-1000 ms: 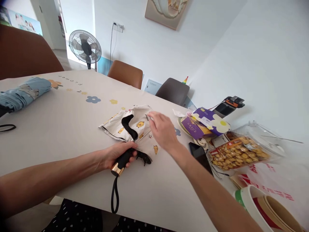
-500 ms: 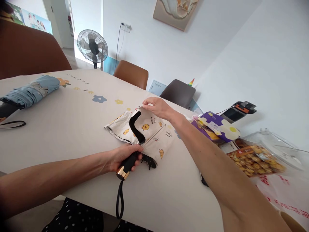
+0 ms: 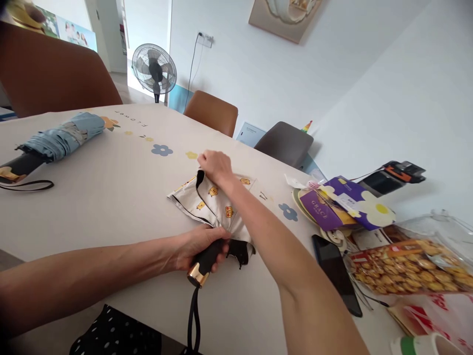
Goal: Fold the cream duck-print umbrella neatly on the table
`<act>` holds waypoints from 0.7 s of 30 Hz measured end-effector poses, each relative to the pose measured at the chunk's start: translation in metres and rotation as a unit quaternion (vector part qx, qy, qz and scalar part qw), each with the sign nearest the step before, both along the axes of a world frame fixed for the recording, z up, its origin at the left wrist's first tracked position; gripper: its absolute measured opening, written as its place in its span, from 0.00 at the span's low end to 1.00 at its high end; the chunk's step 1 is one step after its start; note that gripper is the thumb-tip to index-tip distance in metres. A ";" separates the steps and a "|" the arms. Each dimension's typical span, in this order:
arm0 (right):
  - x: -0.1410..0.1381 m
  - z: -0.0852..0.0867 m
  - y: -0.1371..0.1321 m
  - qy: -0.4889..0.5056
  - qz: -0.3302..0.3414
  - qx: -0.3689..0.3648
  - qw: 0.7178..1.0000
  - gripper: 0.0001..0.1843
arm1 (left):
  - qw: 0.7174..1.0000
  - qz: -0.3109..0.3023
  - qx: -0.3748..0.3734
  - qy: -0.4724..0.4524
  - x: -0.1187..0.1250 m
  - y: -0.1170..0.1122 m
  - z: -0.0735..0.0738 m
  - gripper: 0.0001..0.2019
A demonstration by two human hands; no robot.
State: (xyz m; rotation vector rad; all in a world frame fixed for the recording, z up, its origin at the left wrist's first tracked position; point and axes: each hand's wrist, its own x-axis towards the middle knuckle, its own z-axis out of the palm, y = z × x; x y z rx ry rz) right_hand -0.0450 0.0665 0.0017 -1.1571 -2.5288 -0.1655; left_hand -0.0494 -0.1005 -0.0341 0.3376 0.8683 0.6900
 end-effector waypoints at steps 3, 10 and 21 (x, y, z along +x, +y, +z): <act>-0.013 -0.026 -0.003 -0.116 0.001 -0.033 0.993 0.17 | 1.000 0.012 -0.003 0.003 -0.002 0.002 0.000 0.08; -0.023 -0.041 -0.010 -0.225 0.032 -0.063 0.972 0.16 | 0.999 0.037 0.027 0.026 -0.003 0.003 -0.003 0.12; -0.019 -0.019 -0.009 0.028 0.049 0.053 0.997 0.17 | 0.999 0.022 0.018 0.021 -0.004 0.005 -0.004 0.09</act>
